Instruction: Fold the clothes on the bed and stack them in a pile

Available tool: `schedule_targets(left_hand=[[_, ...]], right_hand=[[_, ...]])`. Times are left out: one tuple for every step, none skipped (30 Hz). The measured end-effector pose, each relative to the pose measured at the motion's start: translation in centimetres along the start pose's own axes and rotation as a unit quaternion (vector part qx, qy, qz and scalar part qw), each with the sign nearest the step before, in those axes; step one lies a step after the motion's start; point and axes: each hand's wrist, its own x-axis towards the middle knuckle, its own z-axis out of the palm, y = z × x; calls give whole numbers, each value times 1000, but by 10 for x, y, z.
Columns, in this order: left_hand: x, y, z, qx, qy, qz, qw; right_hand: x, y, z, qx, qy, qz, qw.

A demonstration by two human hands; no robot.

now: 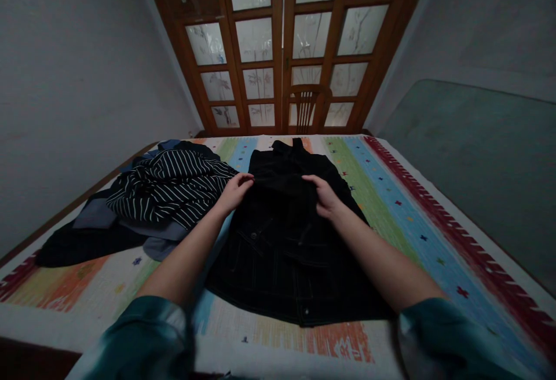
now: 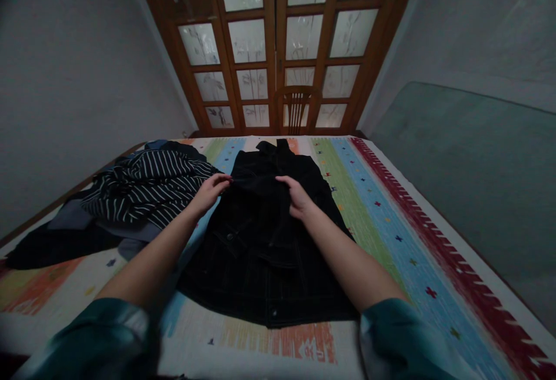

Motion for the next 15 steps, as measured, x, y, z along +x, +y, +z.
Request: schedule_targets(left_hand=[[-3,-7,3,74,-19,39,996],[-6,-14,7,149,-36,77,985],[-9,-20,11,220,-49,104,969],[-11,-25,15,281,-56,115,951],[-11,-29,19,329,-58,108,936],[-10,-33,23,365,-54,86,926],[-7,-36,26,392,-44,54,918],[-3,-38,28,412,-30,22,910],[1,-39,30,428,-16,-5,904],[5,-39,31,441,-2,-23,897],[10,-39,32,453,8,-32,891],[14,-38,33,465,15,-31,884],[18,-37,34,480,18,-22,877],[21,-36,34,495,17,-9,869],[24,-35,35,511,10,8,859]], right_hand=[[-1,-7,-19,-31,14,11,999],[-2,-11,-37,-73,38,21,996],[-4,-13,-54,-121,66,33,990],[-6,-13,-69,-169,91,33,981],[-9,-11,-81,-222,99,29,970],[-13,-9,-91,-283,105,10,953],[-17,-6,-98,-350,110,-17,930],[-21,-2,-102,-419,112,-48,900],[-25,1,-105,-485,110,-82,863],[-29,4,-106,-544,106,-111,825],[-32,7,-106,-589,102,-130,791],[-33,9,-107,-621,99,-137,766],[-34,11,-106,-638,101,-133,752],[-34,11,-106,-642,106,-117,750],[-34,11,-106,-631,111,-96,762]])
